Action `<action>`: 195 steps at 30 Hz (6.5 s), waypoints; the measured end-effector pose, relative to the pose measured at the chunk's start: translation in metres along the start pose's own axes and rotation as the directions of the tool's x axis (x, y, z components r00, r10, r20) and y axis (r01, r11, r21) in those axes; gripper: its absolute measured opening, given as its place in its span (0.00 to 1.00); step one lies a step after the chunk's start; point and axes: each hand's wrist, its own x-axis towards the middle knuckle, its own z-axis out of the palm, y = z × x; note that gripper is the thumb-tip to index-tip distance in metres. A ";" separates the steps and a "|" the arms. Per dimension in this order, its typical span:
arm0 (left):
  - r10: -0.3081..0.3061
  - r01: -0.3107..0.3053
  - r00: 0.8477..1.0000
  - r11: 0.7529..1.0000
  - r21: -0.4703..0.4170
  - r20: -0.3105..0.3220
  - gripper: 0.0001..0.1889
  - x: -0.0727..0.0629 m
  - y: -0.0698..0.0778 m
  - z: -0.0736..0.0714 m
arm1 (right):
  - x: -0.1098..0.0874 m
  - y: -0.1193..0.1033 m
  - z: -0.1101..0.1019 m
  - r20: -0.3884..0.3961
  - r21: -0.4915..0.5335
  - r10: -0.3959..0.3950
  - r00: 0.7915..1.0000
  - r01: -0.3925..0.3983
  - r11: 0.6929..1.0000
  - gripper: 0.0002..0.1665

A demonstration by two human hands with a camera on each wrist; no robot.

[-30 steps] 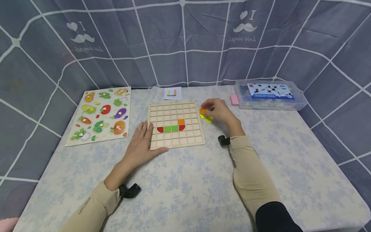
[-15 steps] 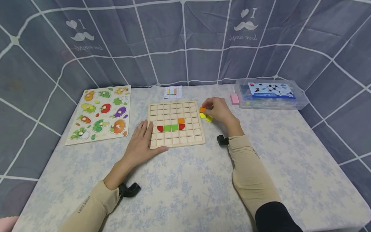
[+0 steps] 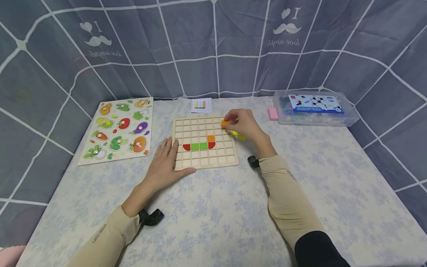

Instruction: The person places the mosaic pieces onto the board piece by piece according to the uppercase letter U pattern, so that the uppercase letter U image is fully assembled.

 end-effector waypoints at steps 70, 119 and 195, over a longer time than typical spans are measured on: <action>-0.004 0.004 1.000 1.000 0.007 0.016 0.65 0.004 -0.002 0.000 | -0.001 0.030 -0.029 0.123 -0.106 0.204 0.971 -0.192 0.976 0.14; -0.013 0.013 1.000 1.000 -0.008 0.014 0.65 0.000 -0.003 0.005 | 0.031 -0.030 0.031 0.070 0.052 0.078 0.994 -0.082 0.995 0.05; 0.002 -0.002 1.000 1.000 -0.007 0.008 0.65 0.000 -0.006 0.001 | -0.030 0.056 -0.066 0.191 0.035 0.255 0.948 -0.266 0.963 0.23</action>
